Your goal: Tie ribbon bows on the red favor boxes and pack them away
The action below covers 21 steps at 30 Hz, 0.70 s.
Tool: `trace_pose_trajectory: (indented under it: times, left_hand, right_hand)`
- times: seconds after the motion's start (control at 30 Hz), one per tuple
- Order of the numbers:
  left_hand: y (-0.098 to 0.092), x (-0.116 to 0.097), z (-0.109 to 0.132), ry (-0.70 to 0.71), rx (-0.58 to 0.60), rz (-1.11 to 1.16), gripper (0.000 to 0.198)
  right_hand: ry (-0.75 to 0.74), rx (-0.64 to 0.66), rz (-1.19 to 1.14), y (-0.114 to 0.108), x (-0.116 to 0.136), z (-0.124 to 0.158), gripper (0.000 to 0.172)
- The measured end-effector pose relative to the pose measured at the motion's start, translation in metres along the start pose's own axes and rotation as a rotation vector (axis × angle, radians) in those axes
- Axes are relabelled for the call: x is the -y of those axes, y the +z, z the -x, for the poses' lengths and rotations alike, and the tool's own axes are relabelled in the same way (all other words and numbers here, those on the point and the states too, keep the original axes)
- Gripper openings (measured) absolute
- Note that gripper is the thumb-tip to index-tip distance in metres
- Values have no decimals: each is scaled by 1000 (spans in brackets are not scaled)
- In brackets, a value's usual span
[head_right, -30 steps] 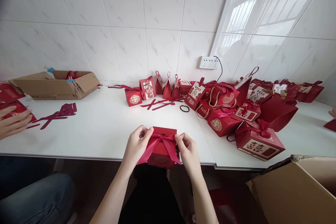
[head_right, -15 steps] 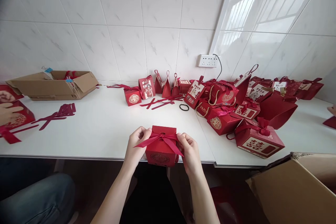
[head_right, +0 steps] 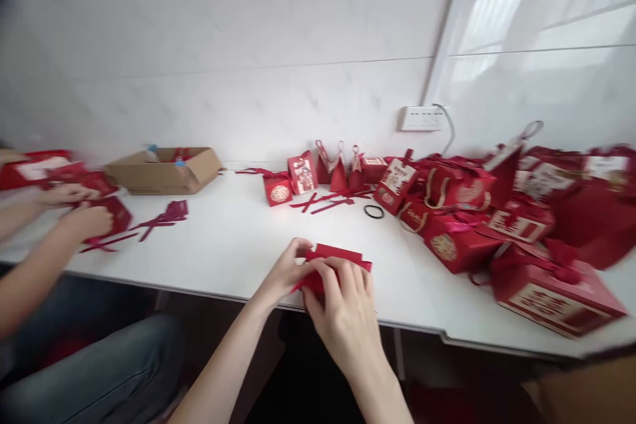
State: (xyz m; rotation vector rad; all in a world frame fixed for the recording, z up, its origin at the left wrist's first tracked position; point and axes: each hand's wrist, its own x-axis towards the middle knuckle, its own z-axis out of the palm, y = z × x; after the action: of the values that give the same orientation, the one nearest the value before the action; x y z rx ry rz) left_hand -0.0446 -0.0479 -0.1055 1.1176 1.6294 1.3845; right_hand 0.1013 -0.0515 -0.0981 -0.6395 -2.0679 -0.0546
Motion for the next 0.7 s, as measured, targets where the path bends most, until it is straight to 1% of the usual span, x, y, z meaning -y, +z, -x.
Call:
trace_pose_trajectory:
  times: [0.07,0.1,0.17,0.23,0.33,0.43,0.53,0.7]
  left_hand:
    - [-3,-2,-3,-28,75,-12,61]
    - [-5,-4,-3,-33,113,-18,63]
    - [-5,-10,-2,-37,180,-14,61]
    - [-2,-16,2,-30,214,3,55]
    - [5,-21,5,-17,220,17,51]
    - [10,-21,4,-29,219,50,48]
    - [10,-19,0,-63,248,57,48]
    - [8,-17,-2,-99,259,19,46]
  right_hand:
    - [-59,-29,-3,7,-6,1,14]
    - [-84,-48,-9,9,-9,2,11]
    - [-108,-80,-22,11,-11,5,10]
    - [-118,-99,-43,8,-9,8,10]
    - [-126,-81,-70,4,-6,11,14]
    - [-98,-70,-73,4,-6,13,18]
    - [-76,-82,-76,5,-6,15,17]
    - [-104,-141,-96,4,-6,17,18]
